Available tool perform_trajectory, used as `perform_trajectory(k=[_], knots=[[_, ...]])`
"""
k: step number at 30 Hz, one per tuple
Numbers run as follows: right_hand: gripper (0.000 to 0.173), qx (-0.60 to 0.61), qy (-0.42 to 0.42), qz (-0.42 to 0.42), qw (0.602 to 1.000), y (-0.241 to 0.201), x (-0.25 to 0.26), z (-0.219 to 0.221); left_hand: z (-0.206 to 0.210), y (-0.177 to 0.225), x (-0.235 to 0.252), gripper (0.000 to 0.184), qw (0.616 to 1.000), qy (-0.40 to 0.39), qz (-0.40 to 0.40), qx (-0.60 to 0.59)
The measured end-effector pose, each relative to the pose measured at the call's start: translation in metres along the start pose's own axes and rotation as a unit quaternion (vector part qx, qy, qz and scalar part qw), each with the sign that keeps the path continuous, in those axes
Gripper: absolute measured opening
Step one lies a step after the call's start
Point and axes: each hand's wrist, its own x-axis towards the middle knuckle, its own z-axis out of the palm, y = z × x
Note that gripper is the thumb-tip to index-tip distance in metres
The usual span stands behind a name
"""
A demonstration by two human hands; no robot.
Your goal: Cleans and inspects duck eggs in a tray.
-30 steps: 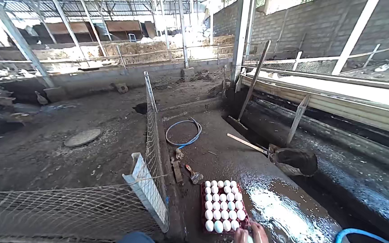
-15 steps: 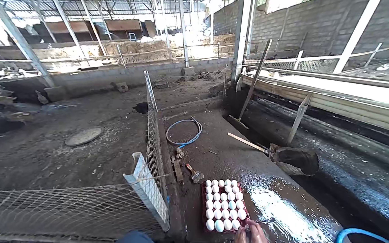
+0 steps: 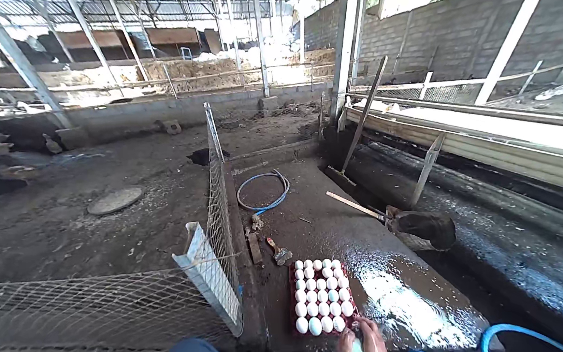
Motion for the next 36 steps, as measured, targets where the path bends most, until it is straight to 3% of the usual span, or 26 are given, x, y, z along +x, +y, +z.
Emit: perform_trajectory(k=[2, 4, 6, 10, 13, 16, 18, 21, 22, 25, 27, 30, 32, 34, 36], knots=[[0.030, 0.082, -0.018, 0.111, 0.990, -0.009, 0.013, -0.004, -0.001, 0.016, -0.002, 0.045, 0.998, -0.014, -0.060, -0.026], [0.031, 0.142, -0.052, 0.148, 0.977, -0.011, 0.011, -0.005, -0.005, 0.017, -0.001, 0.040, 0.994, -0.017, -0.091, -0.064], [0.034, 0.159, -0.062, 0.131, 0.977, -0.010, 0.006, 0.000, -0.012, 0.016, 0.004, 0.039, 0.989, 0.006, -0.101, -0.106], [0.042, 0.036, -0.052, -0.013, 0.998, 0.004, -0.003, 0.003, -0.005, 0.022, 0.002, 0.046, 0.993, 0.026, -0.058, -0.100], [0.041, 0.050, -0.015, 0.042, 0.998, 0.012, 0.006, 0.005, 0.002, 0.006, 0.006, 0.046, 0.998, 0.058, -0.020, -0.026], [0.043, 0.014, -0.023, -0.020, 0.999, 0.007, -0.014, 0.009, 0.010, 0.016, 0.006, 0.043, 0.992, 0.118, -0.037, -0.003], [0.042, 0.029, -0.020, -0.044, 0.998, 0.009, -0.012, 0.009, 0.006, 0.019, -0.001, 0.044, 0.993, 0.108, -0.033, 0.026], [0.038, 0.094, -0.016, 0.067, 0.993, 0.008, 0.013, 0.002, 0.007, 0.031, -0.003, 0.042, 0.985, 0.119, -0.119, -0.044], [0.035, 0.109, -0.011, 0.099, 0.989, 0.004, 0.016, 0.001, 0.006, 0.041, -0.005, 0.041, 0.977, 0.105, -0.162, -0.090], [0.038, 0.109, 0.014, 0.122, 0.986, 0.000, 0.017, 0.000, -0.012, 0.023, -0.001, 0.041, 0.974, 0.019, -0.152, -0.167], [0.041, 0.071, 0.016, 0.071, 0.995, -0.003, 0.012, 0.002, -0.014, 0.018, 0.006, 0.041, 0.985, 0.009, -0.138, -0.105], [0.044, -0.064, -0.019, -0.083, 0.994, -0.003, -0.017, 0.009, -0.007, -0.002, 0.010, 0.044, 0.998, 0.032, -0.050, -0.036], [0.043, -0.096, -0.008, -0.131, 0.987, 0.004, -0.019, 0.008, -0.008, 0.013, 0.003, 0.047, 0.995, -0.021, -0.085, -0.041], [0.045, -0.094, 0.023, -0.078, 0.992, -0.003, -0.011, 0.003, -0.009, 0.012, 0.004, 0.054, 0.992, -0.041, -0.107, -0.047], [0.045, -0.082, 0.044, -0.013, 0.996, -0.009, 0.000, 0.000, -0.004, -0.011, 0.016, 0.059, 0.998, -0.028, -0.061, -0.013]])
